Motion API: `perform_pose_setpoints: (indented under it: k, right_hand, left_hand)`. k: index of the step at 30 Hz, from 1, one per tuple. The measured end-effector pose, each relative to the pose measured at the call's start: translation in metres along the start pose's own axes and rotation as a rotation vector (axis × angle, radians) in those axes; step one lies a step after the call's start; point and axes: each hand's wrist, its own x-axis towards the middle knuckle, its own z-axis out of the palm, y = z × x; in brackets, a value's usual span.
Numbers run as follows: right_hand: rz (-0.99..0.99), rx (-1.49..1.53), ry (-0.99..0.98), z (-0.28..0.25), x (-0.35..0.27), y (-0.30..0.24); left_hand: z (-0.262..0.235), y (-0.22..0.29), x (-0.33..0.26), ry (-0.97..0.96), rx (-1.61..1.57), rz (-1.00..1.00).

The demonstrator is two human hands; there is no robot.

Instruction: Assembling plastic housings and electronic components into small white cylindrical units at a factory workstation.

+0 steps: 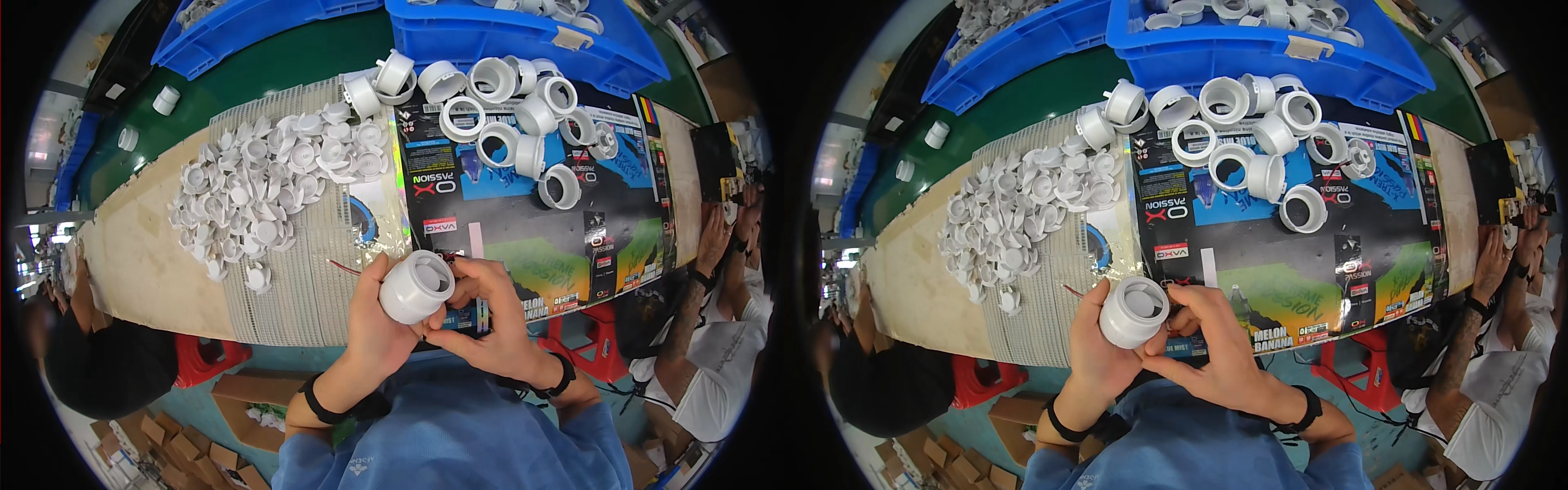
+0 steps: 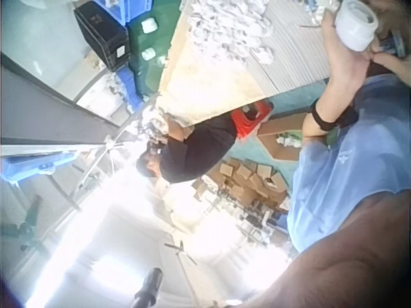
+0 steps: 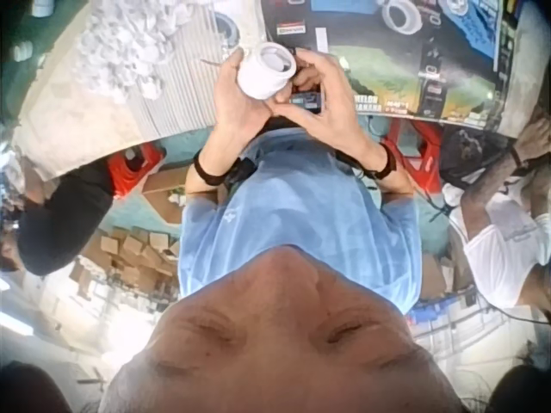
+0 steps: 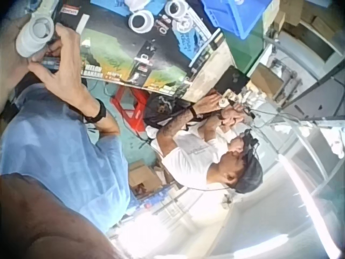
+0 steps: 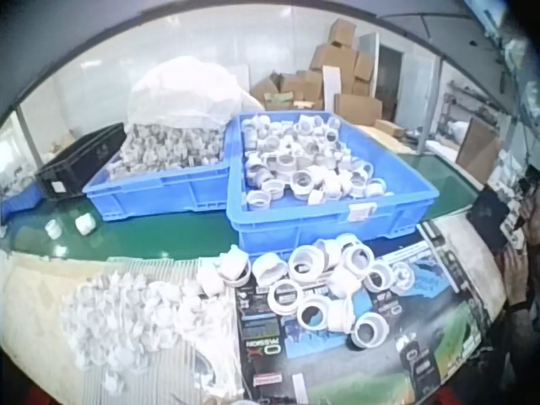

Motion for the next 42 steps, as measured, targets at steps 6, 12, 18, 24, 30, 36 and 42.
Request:
perform_pose_setpoints:
  k: [6,12,18,24,30,36,42]
  right_hand:
    - [0.005,-0.144,-0.055,-0.031,-0.001,-0.004]
    - [-0.052,-0.663,0.300,-0.135,0.036,0.020]
    - [-0.106,-1.118,0.143,-0.227,0.087,0.061]
    - [0.010,-1.199,0.139,-0.214,0.084,0.051]
    - [0.000,-0.835,0.284,-0.169,0.033,0.005]
    - [0.053,-0.199,0.267,-0.090,0.012,-0.011]
    - [0.206,0.344,0.012,-0.028,0.007,-0.005]
  left_hand:
    - [0.031,0.059,0.001,-0.024,-0.075,0.138]
    - [0.041,0.087,-0.013,-0.155,0.501,0.463]
    - [-0.002,0.049,-0.043,0.139,1.498,0.576]
    - [-0.036,0.077,-0.056,0.660,2.102,1.000]
    - [-0.068,0.098,-0.079,1.040,2.115,0.915]
    - [-0.079,0.094,-0.082,0.901,2.113,0.862]
    - [-0.034,0.059,-0.074,0.470,0.833,0.761]
